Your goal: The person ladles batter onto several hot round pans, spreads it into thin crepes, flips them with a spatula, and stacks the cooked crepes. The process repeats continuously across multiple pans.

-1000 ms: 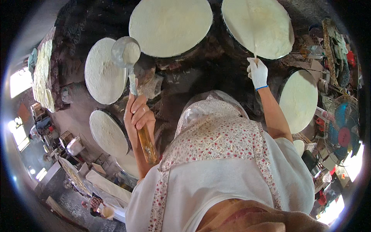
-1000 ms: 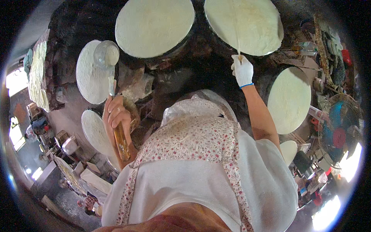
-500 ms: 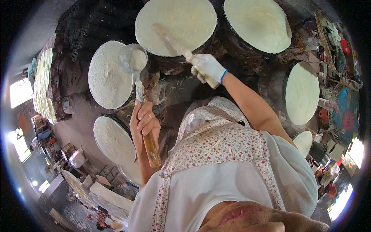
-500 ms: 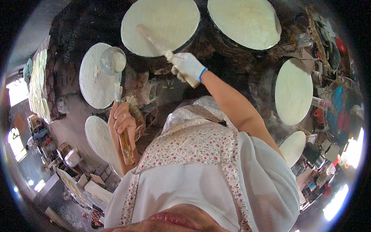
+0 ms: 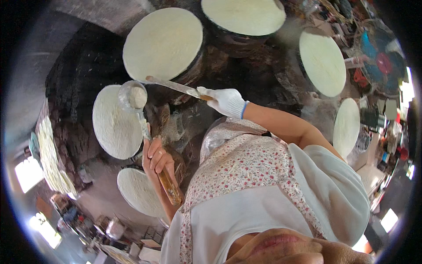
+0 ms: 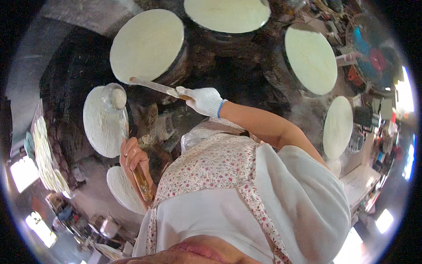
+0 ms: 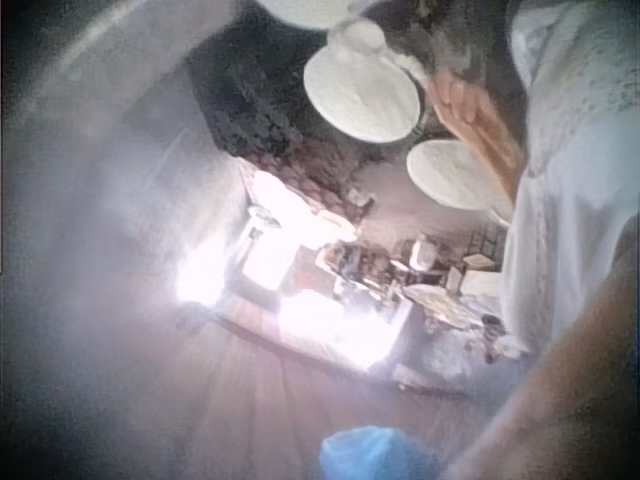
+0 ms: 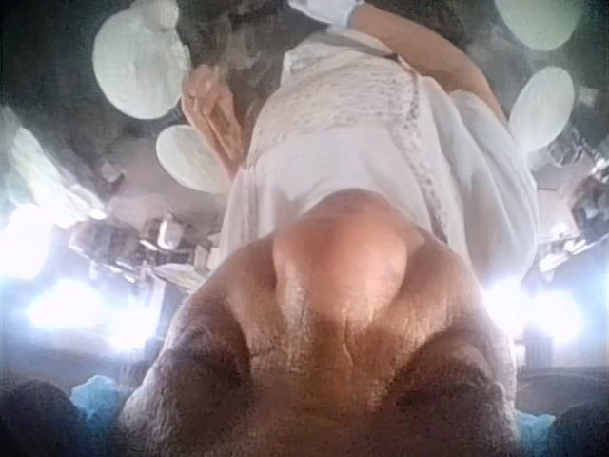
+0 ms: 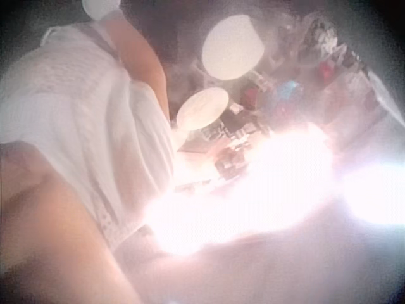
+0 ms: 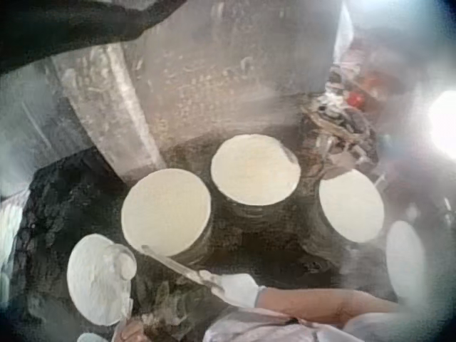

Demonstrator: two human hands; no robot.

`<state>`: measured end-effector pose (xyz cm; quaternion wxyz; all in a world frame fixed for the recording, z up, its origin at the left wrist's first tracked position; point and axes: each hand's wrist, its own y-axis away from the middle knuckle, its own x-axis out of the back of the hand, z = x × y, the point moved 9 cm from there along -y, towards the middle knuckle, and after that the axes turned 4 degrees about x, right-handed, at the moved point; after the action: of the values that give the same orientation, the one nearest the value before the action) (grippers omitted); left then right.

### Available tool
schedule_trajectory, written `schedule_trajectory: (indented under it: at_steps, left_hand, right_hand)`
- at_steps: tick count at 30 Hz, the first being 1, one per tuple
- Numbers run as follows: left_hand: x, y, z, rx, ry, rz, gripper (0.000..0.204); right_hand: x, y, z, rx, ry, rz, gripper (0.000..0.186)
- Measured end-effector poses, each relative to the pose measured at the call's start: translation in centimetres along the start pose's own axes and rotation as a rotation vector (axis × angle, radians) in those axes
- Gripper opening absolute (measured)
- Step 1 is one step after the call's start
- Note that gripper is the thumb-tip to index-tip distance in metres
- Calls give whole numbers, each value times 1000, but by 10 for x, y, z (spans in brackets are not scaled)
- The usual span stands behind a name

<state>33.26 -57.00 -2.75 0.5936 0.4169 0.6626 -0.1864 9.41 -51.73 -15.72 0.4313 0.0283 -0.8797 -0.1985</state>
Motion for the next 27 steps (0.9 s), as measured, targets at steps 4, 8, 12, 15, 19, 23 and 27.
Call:
schedule_trajectory:
  at_steps: [4, 8, 12, 15, 19, 23, 27]
  left_hand:
    - [-3, -8, -12, 22, -80, -8, 51]
    - [-7, -22, -32, 52, -88, 8, 51]
    - [-2, -35, -55, 93, -16, 46, 50]
    - [-9, -51, -77, 97, 3, 75, 49]
    - [-13, -58, -92, 59, 65, 29, 50]
    - [-15, -41, -104, -70, 53, 77, 46]
    - [-6, -14, -102, -163, 22, 115, 46]
  right_hand:
    - [65, 72, 96, -89, -274, 723, 58]
    - [108, 147, 211, -277, -268, 991, 62]
    - [123, 192, 270, -560, -158, 887, 62]
    - [125, 194, 254, -304, -136, 881, 62]
    - [82, 143, 201, -141, -227, 574, 62]
    - [79, 78, 180, -83, -138, 494, 62]
    - [77, 47, 175, -59, -63, 490, 60]
